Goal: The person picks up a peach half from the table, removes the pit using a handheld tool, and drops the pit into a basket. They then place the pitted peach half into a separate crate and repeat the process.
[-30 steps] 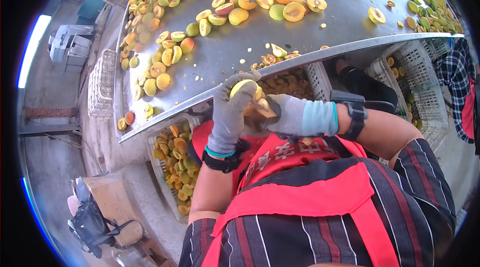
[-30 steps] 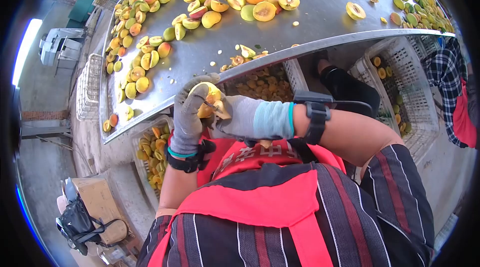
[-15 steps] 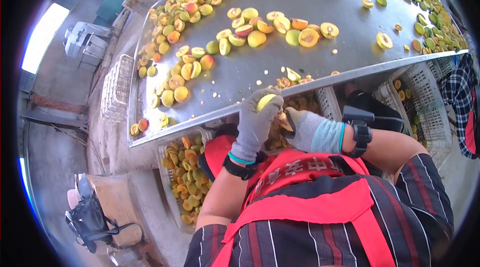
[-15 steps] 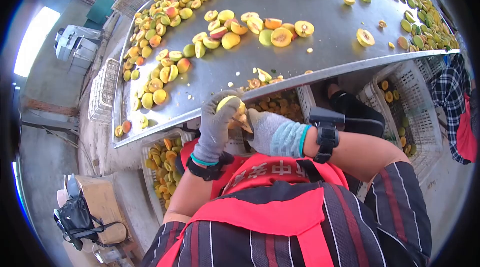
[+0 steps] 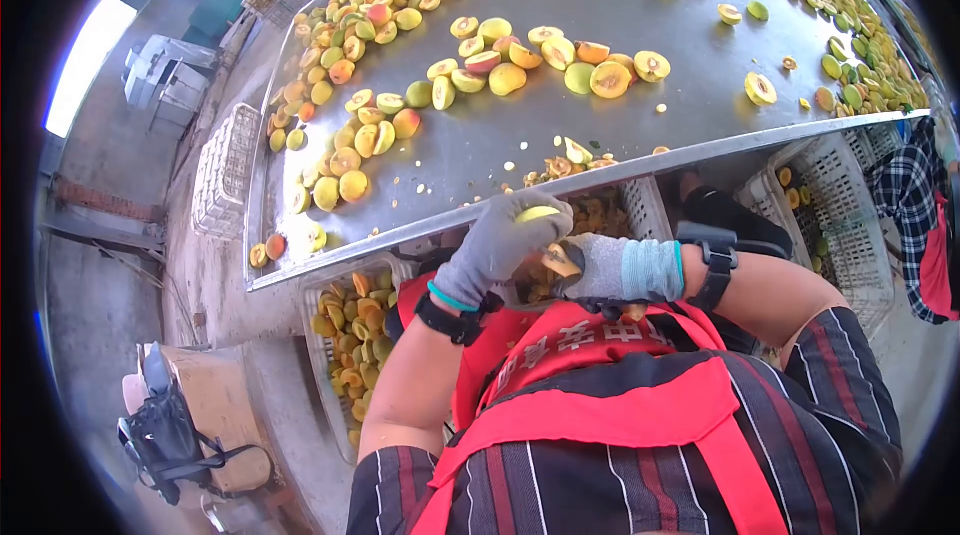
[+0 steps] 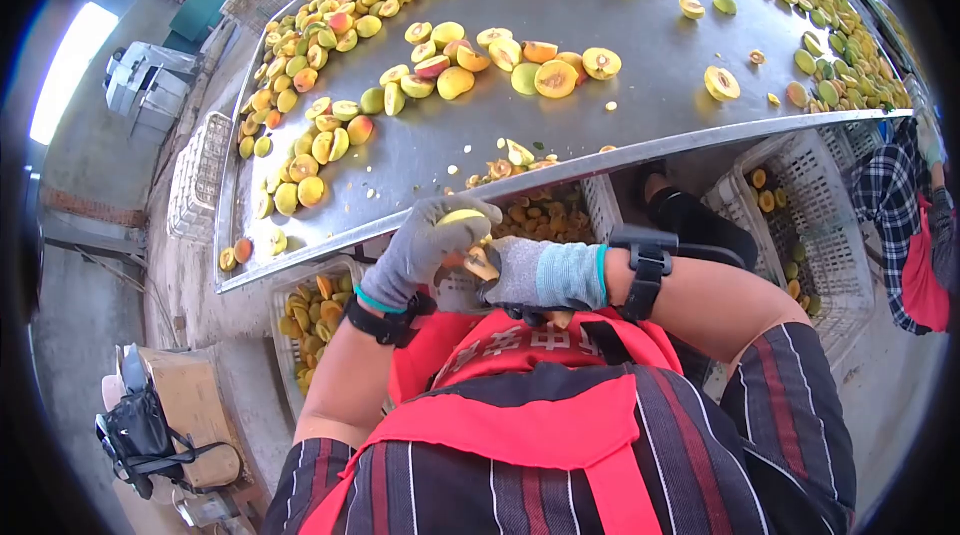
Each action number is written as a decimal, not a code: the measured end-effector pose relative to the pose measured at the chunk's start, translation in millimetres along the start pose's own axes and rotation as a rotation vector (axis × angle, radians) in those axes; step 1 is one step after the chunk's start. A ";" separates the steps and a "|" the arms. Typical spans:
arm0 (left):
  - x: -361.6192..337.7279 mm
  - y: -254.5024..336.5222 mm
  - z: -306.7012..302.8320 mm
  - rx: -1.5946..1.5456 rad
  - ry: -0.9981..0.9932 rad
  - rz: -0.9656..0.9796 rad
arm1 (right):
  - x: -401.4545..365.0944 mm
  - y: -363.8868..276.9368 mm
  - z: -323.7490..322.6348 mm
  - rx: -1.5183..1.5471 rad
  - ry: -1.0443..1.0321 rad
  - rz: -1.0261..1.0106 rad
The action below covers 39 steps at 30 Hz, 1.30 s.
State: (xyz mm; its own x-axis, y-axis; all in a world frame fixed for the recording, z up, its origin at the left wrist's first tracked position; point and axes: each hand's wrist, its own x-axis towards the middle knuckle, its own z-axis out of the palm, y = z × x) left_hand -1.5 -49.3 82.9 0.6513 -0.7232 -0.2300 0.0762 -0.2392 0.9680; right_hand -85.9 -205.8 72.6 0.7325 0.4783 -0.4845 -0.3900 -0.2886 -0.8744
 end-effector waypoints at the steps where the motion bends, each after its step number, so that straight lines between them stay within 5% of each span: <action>1: -0.1 -1.4 -1.5 -0.014 -0.091 -0.046 | -8.3 -14.8 -0.7 -0.026 -0.001 0.087; 8: 1.8 -7.9 10.5 -0.591 -0.075 0.105 | -17.3 -8.6 -3.7 0.657 -0.180 0.008; 15: 0.9 -17.2 24.0 -0.756 -0.052 0.169 | -16.3 -4.6 1.6 0.784 -0.198 -0.011; 25: 7.7 -34.3 32.2 -0.595 0.078 0.358 | -14.1 -0.3 7.3 0.630 -0.109 -0.028; 27: 7.9 -33.5 33.3 -1.044 0.146 0.300 | -12.3 -4.0 11.3 0.704 -0.123 -0.121; 32: 1.5 -20.0 26.2 -1.103 0.471 0.256 | -9.9 8.5 -0.2 0.393 -0.067 -0.147; 34: -3.3 -45.2 -6.5 -1.200 0.145 0.350 | -9.2 14.3 -2.8 0.304 0.046 -0.070; 35: -12.4 -44.4 -15.5 -1.127 0.191 0.329 | -14.5 -7.3 -4.9 0.129 0.093 0.102; 37: -39.1 -43.6 -33.3 -1.002 0.375 0.304 | -9.7 7.0 -13.9 0.118 0.019 0.120; 39: -78.7 -56.6 -64.3 -0.561 0.483 0.414 | -2.9 22.6 -19.4 0.100 0.008 0.145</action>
State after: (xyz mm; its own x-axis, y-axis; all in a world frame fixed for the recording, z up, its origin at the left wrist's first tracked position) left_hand -8.6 62.8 52.6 0.9504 -0.2948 0.0988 0.0408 0.4332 0.9004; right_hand -86.0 -229.8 54.7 0.6684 0.4311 -0.6062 -0.5453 -0.2703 -0.7935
